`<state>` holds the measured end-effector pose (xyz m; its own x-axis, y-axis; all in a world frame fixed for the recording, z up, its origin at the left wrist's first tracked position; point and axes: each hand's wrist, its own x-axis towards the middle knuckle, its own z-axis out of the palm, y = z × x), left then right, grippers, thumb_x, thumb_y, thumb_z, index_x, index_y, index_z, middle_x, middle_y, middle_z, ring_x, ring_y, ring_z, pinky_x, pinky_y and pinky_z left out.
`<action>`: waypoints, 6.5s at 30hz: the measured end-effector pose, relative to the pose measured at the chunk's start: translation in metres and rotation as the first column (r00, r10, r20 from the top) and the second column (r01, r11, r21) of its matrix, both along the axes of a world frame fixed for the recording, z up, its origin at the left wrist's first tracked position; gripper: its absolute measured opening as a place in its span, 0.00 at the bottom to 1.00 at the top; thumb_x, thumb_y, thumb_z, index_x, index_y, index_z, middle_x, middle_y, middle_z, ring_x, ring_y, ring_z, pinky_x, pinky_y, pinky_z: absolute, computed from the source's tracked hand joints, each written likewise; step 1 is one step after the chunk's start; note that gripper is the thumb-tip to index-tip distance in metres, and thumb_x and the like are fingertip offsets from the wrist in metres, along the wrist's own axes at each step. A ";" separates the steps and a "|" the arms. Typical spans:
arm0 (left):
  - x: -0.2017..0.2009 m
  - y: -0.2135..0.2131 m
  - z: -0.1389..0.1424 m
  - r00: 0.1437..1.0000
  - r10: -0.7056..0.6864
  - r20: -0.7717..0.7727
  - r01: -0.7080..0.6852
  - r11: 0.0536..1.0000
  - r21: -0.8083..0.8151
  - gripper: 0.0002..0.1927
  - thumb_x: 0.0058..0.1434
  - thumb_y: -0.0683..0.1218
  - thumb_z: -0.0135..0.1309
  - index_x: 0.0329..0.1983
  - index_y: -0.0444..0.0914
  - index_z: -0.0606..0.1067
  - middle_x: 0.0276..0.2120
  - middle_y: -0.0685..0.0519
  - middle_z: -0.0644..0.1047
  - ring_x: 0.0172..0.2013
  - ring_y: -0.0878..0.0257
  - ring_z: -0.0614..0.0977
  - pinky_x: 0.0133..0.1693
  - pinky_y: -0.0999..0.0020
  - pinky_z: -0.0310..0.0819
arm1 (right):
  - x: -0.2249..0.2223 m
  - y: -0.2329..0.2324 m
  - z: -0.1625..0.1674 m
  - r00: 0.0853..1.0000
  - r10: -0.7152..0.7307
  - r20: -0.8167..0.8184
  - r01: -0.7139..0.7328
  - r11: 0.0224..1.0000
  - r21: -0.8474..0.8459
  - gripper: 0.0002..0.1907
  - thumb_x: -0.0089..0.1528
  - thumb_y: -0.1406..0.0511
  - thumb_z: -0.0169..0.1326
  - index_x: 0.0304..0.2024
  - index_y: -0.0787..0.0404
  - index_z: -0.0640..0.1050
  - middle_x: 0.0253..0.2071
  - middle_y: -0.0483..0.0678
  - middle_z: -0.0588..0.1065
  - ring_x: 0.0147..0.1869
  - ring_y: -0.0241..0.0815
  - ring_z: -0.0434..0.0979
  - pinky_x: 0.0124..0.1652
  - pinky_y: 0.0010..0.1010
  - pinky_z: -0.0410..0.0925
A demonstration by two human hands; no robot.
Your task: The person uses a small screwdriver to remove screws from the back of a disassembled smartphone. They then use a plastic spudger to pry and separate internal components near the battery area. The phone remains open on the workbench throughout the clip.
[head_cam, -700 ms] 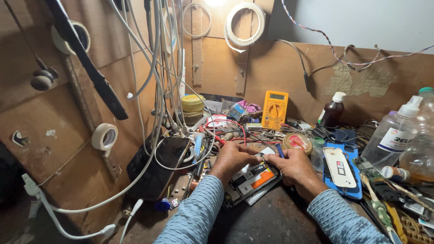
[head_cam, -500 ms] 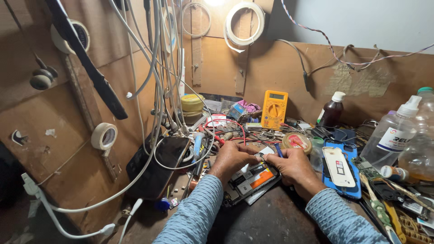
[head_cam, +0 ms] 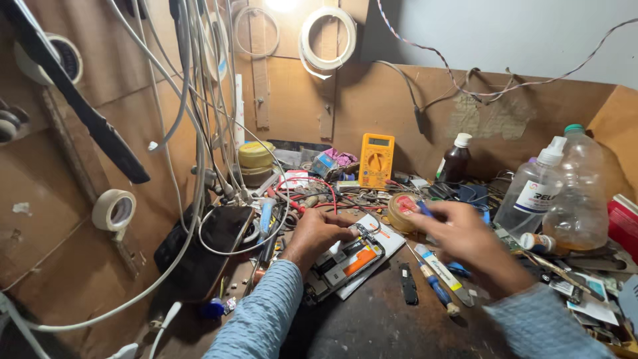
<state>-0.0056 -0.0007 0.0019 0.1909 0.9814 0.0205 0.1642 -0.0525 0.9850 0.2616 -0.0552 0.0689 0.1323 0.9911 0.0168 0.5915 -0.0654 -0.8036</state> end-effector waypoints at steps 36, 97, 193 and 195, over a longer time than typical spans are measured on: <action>-0.001 -0.001 0.004 1.000 -0.002 -0.029 0.002 1.000 -0.015 0.17 0.47 0.42 0.69 0.43 0.38 0.86 0.36 0.50 0.86 0.40 0.64 0.86 0.51 0.69 0.76 | 0.098 -0.078 -0.069 0.530 -0.401 0.747 0.438 0.884 0.163 0.20 0.61 0.52 0.62 0.51 0.53 0.82 0.43 0.47 0.82 0.55 0.48 0.82 0.60 0.40 0.72; 0.008 0.005 -0.002 0.990 0.056 0.132 -0.048 0.997 -0.060 0.13 0.46 0.35 0.65 0.37 0.31 0.85 0.32 0.46 0.85 0.32 0.61 0.85 0.39 0.69 0.79 | -0.053 -0.069 -0.004 0.850 0.187 0.492 -0.349 0.900 0.262 0.24 0.59 0.65 0.53 0.59 0.54 0.80 0.39 0.60 0.80 0.42 0.55 0.83 0.45 0.41 0.73; 0.008 -0.005 0.000 0.987 0.072 0.144 -0.060 0.994 -0.087 0.15 0.44 0.36 0.65 0.39 0.35 0.86 0.31 0.49 0.86 0.30 0.65 0.84 0.39 0.71 0.77 | -0.071 0.035 -0.057 0.946 0.127 -0.297 -0.080 0.983 0.167 0.09 0.56 0.66 0.67 0.28 0.66 0.81 0.23 0.43 0.76 0.24 0.30 0.69 0.23 0.23 0.61; 0.009 -0.006 0.001 0.985 0.081 0.150 -0.067 0.993 -0.096 0.16 0.44 0.36 0.65 0.38 0.35 0.86 0.31 0.49 0.86 0.30 0.65 0.84 0.38 0.70 0.77 | -0.071 0.035 -0.057 0.950 0.119 -0.289 -0.075 0.985 0.159 0.08 0.55 0.66 0.67 0.29 0.65 0.81 0.23 0.43 0.77 0.24 0.30 0.69 0.23 0.23 0.61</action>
<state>0.0031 -0.0068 0.0029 0.1195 0.9918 -0.0451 0.0109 0.0441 0.9990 0.1907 -0.0206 0.0118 0.0569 0.9892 0.1348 0.3226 0.1095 -0.9402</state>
